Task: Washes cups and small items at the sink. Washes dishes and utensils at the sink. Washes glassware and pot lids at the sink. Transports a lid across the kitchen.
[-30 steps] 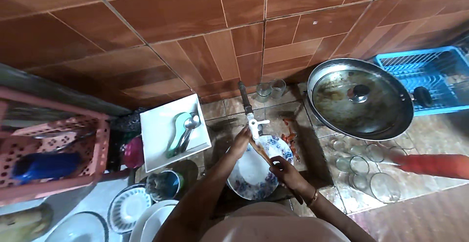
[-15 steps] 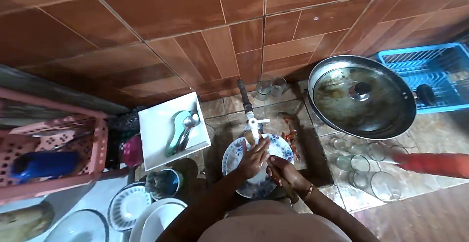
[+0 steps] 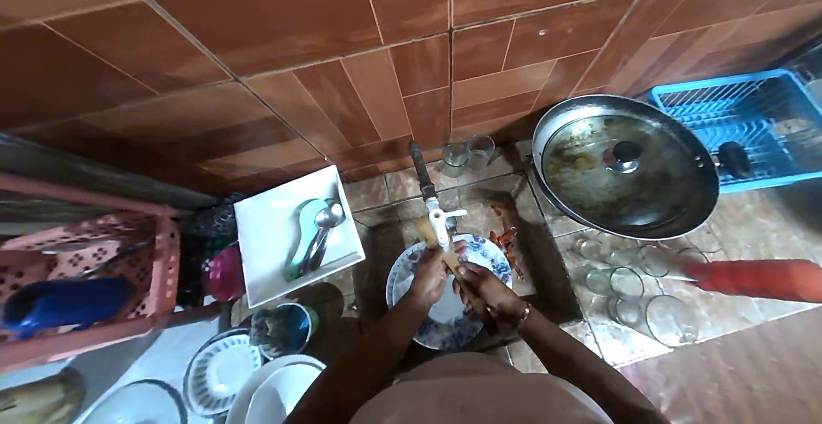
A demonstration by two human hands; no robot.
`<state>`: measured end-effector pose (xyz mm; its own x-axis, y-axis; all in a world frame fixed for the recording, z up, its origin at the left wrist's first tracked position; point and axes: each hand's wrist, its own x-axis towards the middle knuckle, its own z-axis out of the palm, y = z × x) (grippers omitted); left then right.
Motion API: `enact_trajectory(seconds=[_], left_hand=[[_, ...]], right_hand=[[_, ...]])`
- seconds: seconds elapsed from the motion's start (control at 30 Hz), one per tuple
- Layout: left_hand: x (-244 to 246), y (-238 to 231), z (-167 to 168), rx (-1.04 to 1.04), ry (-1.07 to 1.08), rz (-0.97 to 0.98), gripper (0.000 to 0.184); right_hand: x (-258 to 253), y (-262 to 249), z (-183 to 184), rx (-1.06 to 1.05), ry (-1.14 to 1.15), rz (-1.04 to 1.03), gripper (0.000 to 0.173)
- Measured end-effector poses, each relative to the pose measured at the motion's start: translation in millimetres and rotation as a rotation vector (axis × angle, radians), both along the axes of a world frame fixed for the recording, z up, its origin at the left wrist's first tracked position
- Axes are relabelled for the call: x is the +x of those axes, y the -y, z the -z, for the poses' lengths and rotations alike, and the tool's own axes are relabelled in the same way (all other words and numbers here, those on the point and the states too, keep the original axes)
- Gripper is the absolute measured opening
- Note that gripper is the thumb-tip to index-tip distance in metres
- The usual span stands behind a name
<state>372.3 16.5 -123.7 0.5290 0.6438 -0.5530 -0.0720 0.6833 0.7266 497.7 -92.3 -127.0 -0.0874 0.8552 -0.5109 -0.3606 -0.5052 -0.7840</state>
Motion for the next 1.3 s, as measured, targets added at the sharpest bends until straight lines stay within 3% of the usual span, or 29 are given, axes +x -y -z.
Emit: enact_trajectory(seconds=[0.17, 0.3, 0.4, 0.53, 0.6, 0.67, 0.73, 0.8, 0.9, 1.0, 1.07, 1.17, 1.23, 1.3], left_hand=[[-9, -8, -22, 0.110, -0.048, 0.034, 0.027], [-25, -39, -66, 0.257, -0.036, -0.141, 0.024], [-50, -64, -100, 0.341, 0.109, -0.300, 0.025], [-100, -103, -146, 0.660, 0.136, -0.352, 0.023], [-124, -119, -168, 0.824, -0.058, -0.317, 0.021], [-141, -128, -179, 0.914, -0.496, -0.219, 0.026], [-153, -137, -174, 0.918, -1.036, 0.018, 0.037], [-159, -146, -153, 0.853, -1.356, 0.246, 0.040], [-166, -148, -120, 0.731, -1.523, 0.436, 0.043], [-164, -140, -109, 0.754, -1.631, 0.555, 0.048], [-158, -128, -108, 0.963, -1.639, 0.502, 0.051], [-129, -106, -106, 1.331, -1.390, 0.352, 0.042], [-99, -89, -97, 1.426, -1.177, 0.398, 0.036], [-71, -76, -74, 1.390, -1.022, 0.564, 0.034]], right_hand=[[-3, -49, 3, 0.117, 0.117, 0.031, 0.033], [-9, -81, -16, 0.249, 0.101, -0.024, 0.031], [-9, -95, -21, 0.334, 0.086, -0.111, 0.025], [-5, -101, -5, 0.272, 0.126, -0.168, 0.023], [-5, -104, 11, 0.191, 0.272, -0.156, 0.027], [-5, -109, 27, 0.157, 0.578, -0.124, 0.030], [-2, -116, 32, 0.108, 0.891, -0.107, 0.035], [7, -130, 40, -0.036, 1.041, -0.112, 0.049], [25, -148, 71, -0.286, 1.080, -0.183, 0.066], [37, -154, 90, -0.325, 1.059, -0.378, 0.053], [44, -157, 97, -0.292, 1.048, -0.404, 0.049], [56, -159, 104, -0.275, 1.007, -0.338, 0.050], [61, -159, 108, -0.289, 1.022, -0.317, 0.045], [63, -156, 100, -0.294, 1.029, -0.304, 0.040]])
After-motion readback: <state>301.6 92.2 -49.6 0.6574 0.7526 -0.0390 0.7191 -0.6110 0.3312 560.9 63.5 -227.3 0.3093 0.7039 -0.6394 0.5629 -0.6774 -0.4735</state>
